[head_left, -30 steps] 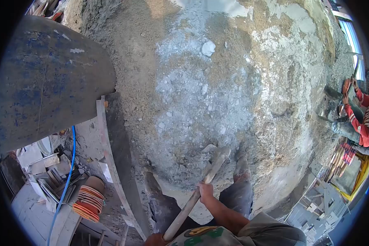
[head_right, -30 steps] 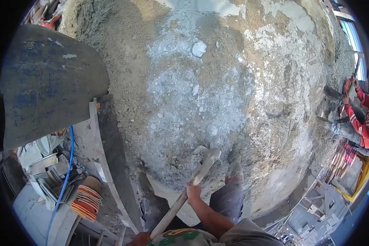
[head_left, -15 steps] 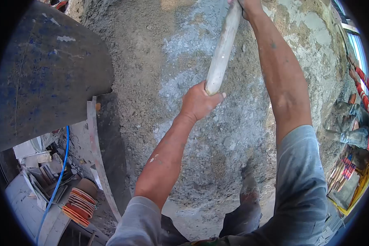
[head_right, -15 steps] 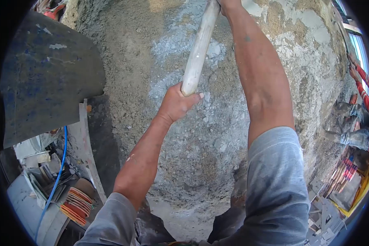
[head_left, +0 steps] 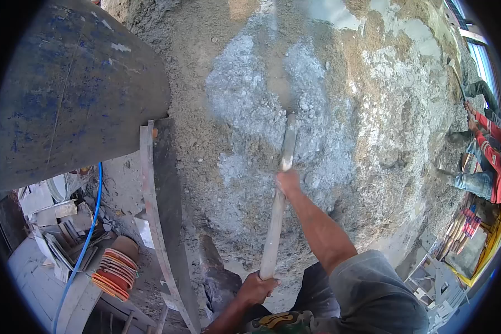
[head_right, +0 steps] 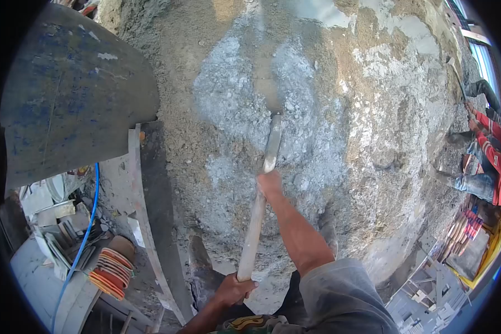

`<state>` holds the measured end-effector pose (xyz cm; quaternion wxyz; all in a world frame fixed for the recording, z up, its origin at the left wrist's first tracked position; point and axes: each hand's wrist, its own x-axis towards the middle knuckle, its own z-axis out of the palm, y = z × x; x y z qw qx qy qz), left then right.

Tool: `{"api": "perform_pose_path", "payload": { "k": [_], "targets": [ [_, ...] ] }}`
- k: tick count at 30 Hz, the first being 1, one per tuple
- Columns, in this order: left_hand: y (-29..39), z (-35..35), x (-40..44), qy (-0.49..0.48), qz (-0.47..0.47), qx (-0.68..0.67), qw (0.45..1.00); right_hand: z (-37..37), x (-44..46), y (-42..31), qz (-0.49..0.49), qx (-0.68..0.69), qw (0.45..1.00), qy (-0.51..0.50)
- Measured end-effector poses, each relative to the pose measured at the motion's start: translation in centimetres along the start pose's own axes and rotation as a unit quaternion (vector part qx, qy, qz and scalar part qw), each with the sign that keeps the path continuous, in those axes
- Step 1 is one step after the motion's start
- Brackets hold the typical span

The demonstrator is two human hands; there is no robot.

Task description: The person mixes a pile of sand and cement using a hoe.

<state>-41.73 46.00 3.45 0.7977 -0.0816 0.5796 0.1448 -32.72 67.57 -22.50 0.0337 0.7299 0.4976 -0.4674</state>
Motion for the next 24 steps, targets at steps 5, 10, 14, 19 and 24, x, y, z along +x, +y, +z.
{"api": "perform_pose_path", "payload": {
  "k": [5,10,14,19,24],
  "targets": [
    [-11.0,-4.5,-6.0,-0.016,-0.103,0.334,0.937,-0.3,-18.3,8.2,0.379,0.25,0.891,-0.007],
    [-10.5,-7.3,-8.1,-0.028,-0.066,0.338,0.938,-3.1,-20.8,8.5,0.269,0.371,0.888,0.036],
    [-3.6,-7.3,2.8,0.049,0.158,0.363,0.917,-8.9,-10.6,-5.9,0.085,0.423,0.898,0.083],
    [18.9,-6.5,14.1,0.198,0.374,0.277,0.862,-13.0,8.2,-27.1,-0.27,0.398,0.877,-0.008],
    [23.0,-5.4,15.0,0.178,0.346,0.108,0.915,-5.7,20.4,-32.6,-0.227,0.231,0.943,-0.068]
  ]
}}
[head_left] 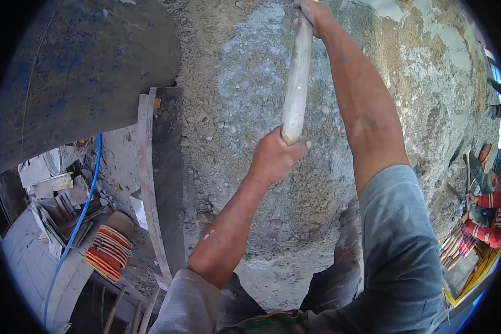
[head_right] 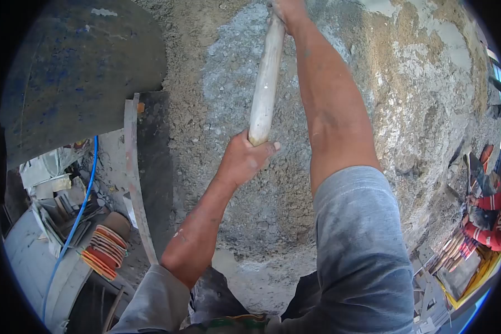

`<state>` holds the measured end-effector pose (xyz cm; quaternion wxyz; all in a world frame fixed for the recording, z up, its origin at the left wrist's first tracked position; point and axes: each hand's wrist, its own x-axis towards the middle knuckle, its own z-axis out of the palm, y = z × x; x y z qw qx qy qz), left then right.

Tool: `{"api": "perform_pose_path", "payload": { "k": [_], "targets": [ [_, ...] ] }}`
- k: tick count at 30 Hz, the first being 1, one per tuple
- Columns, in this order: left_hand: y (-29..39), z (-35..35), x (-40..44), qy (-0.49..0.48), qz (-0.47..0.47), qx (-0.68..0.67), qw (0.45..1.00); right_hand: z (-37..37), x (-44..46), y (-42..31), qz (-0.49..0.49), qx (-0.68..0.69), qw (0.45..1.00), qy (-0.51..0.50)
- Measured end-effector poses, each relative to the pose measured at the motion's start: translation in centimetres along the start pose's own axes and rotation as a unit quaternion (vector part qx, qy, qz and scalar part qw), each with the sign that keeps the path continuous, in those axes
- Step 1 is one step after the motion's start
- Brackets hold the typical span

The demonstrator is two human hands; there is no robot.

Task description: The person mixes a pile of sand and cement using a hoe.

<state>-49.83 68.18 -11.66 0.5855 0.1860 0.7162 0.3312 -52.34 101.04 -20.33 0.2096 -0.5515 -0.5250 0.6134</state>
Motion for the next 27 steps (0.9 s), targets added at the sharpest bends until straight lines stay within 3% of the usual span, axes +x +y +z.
{"api": "perform_pose_path", "payload": {
  "k": [1,3,4,5,6,9,10,11,12,14,15,17,19,22,24,25,27],
  "targets": [
    [-0.6,0.4,-2.4,-0.04,-0.055,-0.116,0.991,2.0,-0.9,3.0,0.024,-0.091,0.995,0.017],
    [-4.2,1.9,-7.9,-0.025,-0.101,-0.161,0.981,3.7,-6.4,9.6,0.053,-0.172,0.984,0.002],
    [-5.1,1.5,-10.7,-0.035,-0.111,-0.185,0.976,4.1,-9.5,11.2,0.107,-0.203,0.973,0.026],
    [-6.0,0.9,-13.0,-0.043,-0.121,-0.205,0.97,3.7,-13.0,10.7,0.094,-0.247,0.963,0.042],
    [-6.6,1.1,-15.6,-0.055,-0.145,-0.18,0.971,3.1,-17.3,8.8,0.092,-0.261,0.96,0.033],
    [-7.6,0.8,-23.8,-0.109,-0.273,-0.179,0.939,1.9,-26.1,11.6,0.17,-0.24,0.955,0.04],
    [-8.6,0.2,-26.5,-0.152,-0.283,-0.117,0.94,1.4,-29.2,14.3,0.203,-0.242,0.948,0.022],
    [-9.8,-1.8,-30.7,-0.184,-0.299,-0.05,0.935,1.3,-37.5,16.0,0.236,-0.242,0.937,0.086],
    [-11.6,-3.7,-33.7,-0.22,-0.318,0.014,0.922,1.0,-41.5,16.4,0.356,-0.202,0.91,0.074],
    [-12.7,-7.3,-36.9,-0.3,-0.326,0.152,0.884,-0.5,-50.9,24.3,0.426,0.053,0.893,0.133],
    [-12.4,-9.0,-38.4,-0.345,-0.311,0.225,0.857,-0.4,-54.3,20.2,0.461,0.149,0.849,0.212],
    [-12.4,-11.7,-40.5,-0.442,-0.312,0.315,0.78,-1.7,-61.4,23.3,0.481,0.238,0.818,0.209],
    [-13.9,-14.5,-41.8,-0.433,-0.289,0.27,0.81,-1.3,-63.2,20.4,0.551,0.18,0.773,0.259],
    [-15.0,-14.7,-39.5,-0.392,-0.224,0.306,0.838,-1.6,-59.9,15.9,0.461,0.253,0.812,0.253],
    [-13.5,-13.2,-33.4,-0.356,-0.202,0.373,0.833,-2.0,-52.3,12.1,0.402,0.335,0.822,0.224],
    [-14.9,-11.7,-30.2,-0.284,-0.152,0.394,0.861,-2.0,-47.5,10.2,0.368,0.319,0.846,0.215],
    [-15.5,-9.3,-21.9,-0.189,-0.066,0.354,0.914,-1.2,-36.9,6.9,0.211,0.269,0.919,0.198]
  ]
}}
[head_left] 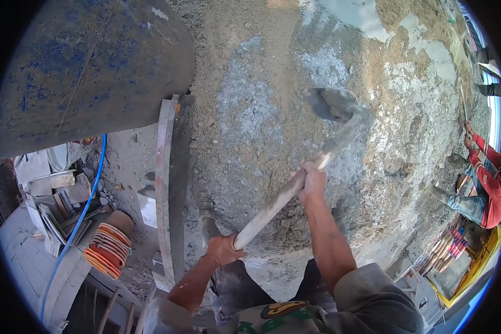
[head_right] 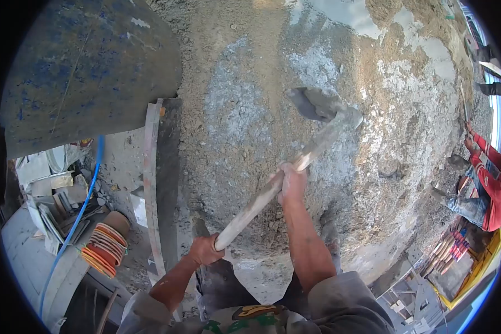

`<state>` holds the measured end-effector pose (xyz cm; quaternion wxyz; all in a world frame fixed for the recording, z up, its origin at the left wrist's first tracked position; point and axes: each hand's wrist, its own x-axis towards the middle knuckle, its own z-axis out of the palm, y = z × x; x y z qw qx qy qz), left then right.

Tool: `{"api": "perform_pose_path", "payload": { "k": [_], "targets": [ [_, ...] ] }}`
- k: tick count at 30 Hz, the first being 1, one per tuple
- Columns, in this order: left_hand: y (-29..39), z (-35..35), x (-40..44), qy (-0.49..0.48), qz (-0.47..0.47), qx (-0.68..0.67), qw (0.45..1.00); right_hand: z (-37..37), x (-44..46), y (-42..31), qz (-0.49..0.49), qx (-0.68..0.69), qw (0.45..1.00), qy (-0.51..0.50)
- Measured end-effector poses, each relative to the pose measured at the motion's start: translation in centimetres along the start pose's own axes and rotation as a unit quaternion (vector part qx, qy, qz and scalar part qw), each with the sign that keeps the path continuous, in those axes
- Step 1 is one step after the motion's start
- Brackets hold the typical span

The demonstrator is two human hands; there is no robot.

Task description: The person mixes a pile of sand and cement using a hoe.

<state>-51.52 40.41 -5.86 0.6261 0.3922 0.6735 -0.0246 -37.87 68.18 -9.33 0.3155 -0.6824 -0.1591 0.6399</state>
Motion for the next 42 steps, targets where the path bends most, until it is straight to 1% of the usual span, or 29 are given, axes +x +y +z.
{"api": "perform_pose_path", "payload": {
  "k": [2,3,4,6,9,11,13,15,17,19,20,21,22,24,25,26,28,29,30,31,32,33,34,35,37,38,40,41,42],
  "targets": [
    [5.2,-5.3,6.4,0.103,0.008,-0.058,0.993,6.9,8.0,-5.1,-0.095,-0.059,0.988,-0.105],
    [6.9,-7.4,9.3,0.15,0.013,-0.08,0.985,11.1,10.6,-7.7,-0.109,-0.045,0.987,-0.107],
    [8.6,-9.7,11.7,0.214,0.031,-0.091,0.972,14.5,14.0,-9.5,-0.117,-0.048,0.979,-0.16],
    [10.4,-13.5,15.2,0.268,0.026,-0.093,0.959,20.6,19.5,-11.0,-0.112,-0.094,0.961,-0.234],
    [11.2,-12.0,15.4,0.274,0.013,-0.238,0.932,24.5,20.3,-7.6,-0.085,-0.235,0.945,-0.21],
    [12.1,-7.7,11.9,0.204,-0.001,-0.373,0.905,22.3,18.6,-2.4,-0.049,-0.299,0.935,-0.185],
    [11.8,-4.2,7.1,0.13,-0.068,-0.405,0.902,17.9,19.8,4.3,-0.06,-0.384,0.909,-0.151],
    [10.9,-1.6,2.3,0.052,-0.076,-0.443,0.892,13.6,13.3,5.0,0.037,-0.361,0.923,-0.129],
    [10.8,1.2,-2.8,-0.014,-0.148,-0.488,0.86,8.5,11.1,9.4,0.05,-0.401,0.909,-0.105],
    [11.2,1.8,-8.6,-0.037,-0.183,-0.477,0.859,3.0,6.5,12.5,0.051,-0.45,0.882,-0.127],
    [10.7,2.1,-11.3,-0.07,-0.193,-0.414,0.887,0.6,2.9,13.3,0.088,-0.457,0.881,-0.081],
    [9.6,2.3,-14.0,-0.102,-0.205,-0.348,0.909,-3.0,0.2,16.6,0.124,-0.345,0.929,-0.053],
    [7.8,3.3,-16.4,-0.109,-0.195,-0.281,0.933,-6.7,-1.9,19.9,0.172,-0.322,0.93,-0.034],
    [4.8,4.6,-20.8,-0.131,-0.187,-0.163,0.96,-7.8,-11.5,13.5,0.261,-0.148,0.951,0.07],
    [4.1,4.3,-22.0,-0.151,-0.188,-0.129,0.962,-11.7,-13.0,17.0,0.265,-0.171,0.946,0.073],
    [3.8,3.7,-23.0,-0.175,-0.192,-0.112,0.959,-12.5,-15.8,14.6,0.314,-0.143,0.935,0.084],
    [3.3,2.6,-24.4,-0.203,-0.15,-0.158,0.955,-15.6,-18.3,14.2,0.274,-0.18,0.936,0.13],
    [2.8,2.6,-24.3,-0.214,-0.108,-0.202,0.95,-16.4,-18.0,12.7,0.248,-0.121,0.952,0.133],
    [5.8,0.6,-22.0,-0.223,-0.101,-0.168,0.955,-16.8,-16.7,10.6,0.22,-0.062,0.964,0.133],
    [9.2,-1.5,-18.7,-0.257,-0.142,-0.053,0.955,-17.2,-14.9,8.2,0.189,-0.001,0.973,0.133],
    [10.8,-1.4,-15.0,-0.272,-0.13,0.039,0.953,-17.5,-12.0,4.7,0.165,0.046,0.981,0.089],
    [11.6,-0.3,-11.1,-0.258,-0.095,0.04,0.961,-17.3,-8.6,0.4,0.114,0.069,0.988,0.073],
    [12.9,0.8,-7.1,-0.2,-0.03,0.025,0.979,-17.0,-5.1,-4.3,0.053,0.061,0.994,0.072],
    [14.9,2.0,-2.1,-0.171,0.012,-0.024,0.985,-17.7,-0.3,-7.8,-0.001,0.014,0.998,0.055],
    [20.6,3.6,8.7,-0.074,0.129,-0.065,0.987,-16.8,7.7,-17.5,-0.162,-0.035,0.985,0.042],
    [25.1,3.3,13.5,-0.007,0.175,-0.089,0.98,-16.2,11.6,-22.3,-0.211,-0.027,0.977,0.026],
    [33.8,1.4,20.7,0.037,0.184,-0.143,0.972,-15.4,20.2,-30.3,-0.257,-0.049,0.965,-0.035],
    [36.7,1.4,23.9,0.104,0.195,-0.119,0.968,-14.3,23.6,-33.5,-0.253,-0.067,0.965,-0.021],
    [39.9,1.0,25.1,0.116,0.197,-0.133,0.964,-14.0,27.8,-35.5,-0.272,-0.069,0.959,-0.036]
  ]
}}
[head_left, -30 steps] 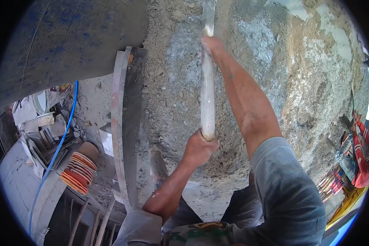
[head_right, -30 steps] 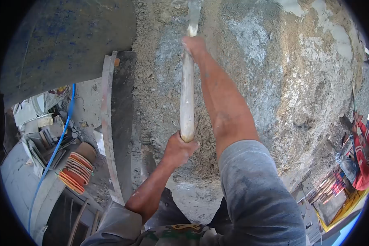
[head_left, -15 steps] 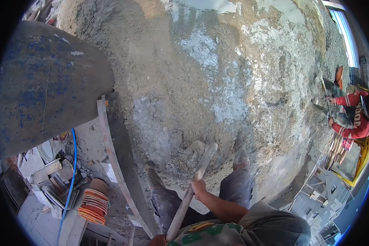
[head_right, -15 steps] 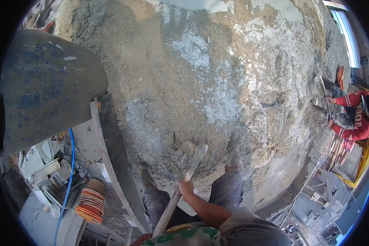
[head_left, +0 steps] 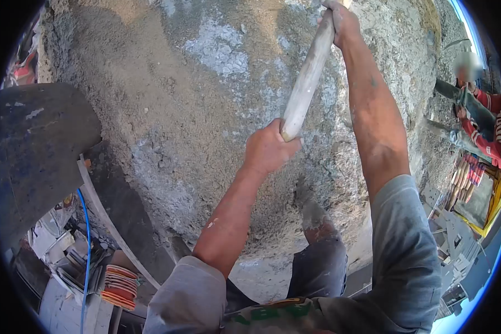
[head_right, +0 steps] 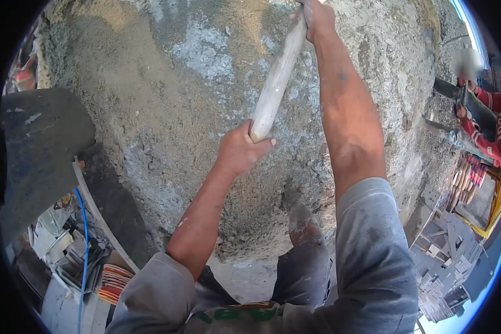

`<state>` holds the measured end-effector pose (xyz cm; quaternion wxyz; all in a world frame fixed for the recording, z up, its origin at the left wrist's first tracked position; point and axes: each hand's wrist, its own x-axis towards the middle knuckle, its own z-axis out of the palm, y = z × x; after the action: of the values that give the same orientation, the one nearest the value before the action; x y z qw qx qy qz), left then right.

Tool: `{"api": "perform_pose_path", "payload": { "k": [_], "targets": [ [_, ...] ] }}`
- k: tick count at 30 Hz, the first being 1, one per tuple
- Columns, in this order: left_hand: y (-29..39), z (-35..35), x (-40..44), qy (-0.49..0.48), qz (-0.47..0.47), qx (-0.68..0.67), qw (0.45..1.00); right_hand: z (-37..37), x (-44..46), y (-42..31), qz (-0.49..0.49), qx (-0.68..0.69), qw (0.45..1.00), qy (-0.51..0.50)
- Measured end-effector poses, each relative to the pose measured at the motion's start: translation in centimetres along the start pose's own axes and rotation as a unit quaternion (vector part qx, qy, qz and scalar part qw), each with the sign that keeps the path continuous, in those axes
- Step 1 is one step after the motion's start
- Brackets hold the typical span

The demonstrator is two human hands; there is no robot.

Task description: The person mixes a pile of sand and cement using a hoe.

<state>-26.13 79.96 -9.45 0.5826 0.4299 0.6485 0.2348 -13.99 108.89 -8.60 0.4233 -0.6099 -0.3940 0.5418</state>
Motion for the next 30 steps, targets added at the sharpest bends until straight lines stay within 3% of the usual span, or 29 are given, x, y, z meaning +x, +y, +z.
{"api": "perform_pose_path", "payload": {
  "k": [2,4,6,7,8,9,11,13,14,16,18,20,21,23,25,28,30],
  "targets": [
    [1.3,1.9,1.8,0.0,-0.015,-0.088,0.996,0.3,6.3,3.3,0.048,-0.06,0.996,-0.046],
    [0.2,3.7,-0.9,-0.035,-0.065,-0.245,0.967,1.2,2.1,6.6,0.104,-0.143,0.983,-0.043],
    [-2.4,3.5,-6.5,-0.054,-0.158,-0.274,0.947,0.9,-0.5,16.5,0.163,-0.222,0.961,-0.01],
    [-3.4,2.4,-9.3,-0.066,-0.172,-0.251,0.95,1.1,-5.0,16.6,0.103,-0.307,0.946,-0.009],
    [-4.1,1.5,-11.9,-0.079,-0.183,-0.227,0.953,1.1,-7.9,17.4,0.131,-0.232,0.964,0.019],
    [-3.9,2.0,-14.9,-0.083,-0.205,-0.238,0.946,0.7,-10.3,17.4,0.227,-0.214,0.95,0.009],
    [-2.4,1.0,-20.7,-0.114,-0.267,-0.266,0.919,1.1,-17.2,15.6,0.235,-0.331,0.914,-0.011],
    [-3.1,-2.0,-26.7,-0.153,-0.318,-0.279,0.893,2.2,-24.4,18.6,0.217,-0.388,0.896,0.004],
    [-5.2,-4.0,-30.0,-0.175,-0.332,-0.271,0.886,3.2,-28.9,18.0,0.277,-0.383,0.881,-0.011],
    [-7.5,-8.7,-35.4,-0.224,-0.353,-0.167,0.893,3.1,-37.0,24.8,0.323,-0.363,0.873,0.044],
    [-8.2,-11.8,-42.2,-0.276,-0.347,-0.042,0.895,3.8,-46.3,22.4,0.424,-0.207,0.878,0.084],
    [-8.2,-15.3,-46.4,-0.32,-0.33,0.074,0.885,0.2,-54.3,32.6,0.466,-0.198,0.851,0.14],
    [-10.4,-15.9,-49.3,-0.345,-0.298,0.076,0.887,3.1,-57.3,23.7,0.51,-0.028,0.844,0.163],
    [-9.6,-18.2,-51.4,-0.353,-0.349,0.039,0.867,4.5,-60.9,18.2,0.484,-0.033,0.859,0.164],
    [-10.7,-17.6,-51.3,-0.342,-0.314,0.005,0.886,3.9,-60.3,15.3,0.418,-0.048,0.891,0.172],
    [-10.3,-14.4,-44.3,-0.313,-0.259,0.003,0.914,1.1,-51.0,13.5,0.239,-0.102,0.948,0.181],
    [-12.2,-9.5,-36.7,-0.261,-0.177,-0.001,0.949,1.6,-41.2,8.8,0.163,-0.015,0.977,0.135]
  ]
}}
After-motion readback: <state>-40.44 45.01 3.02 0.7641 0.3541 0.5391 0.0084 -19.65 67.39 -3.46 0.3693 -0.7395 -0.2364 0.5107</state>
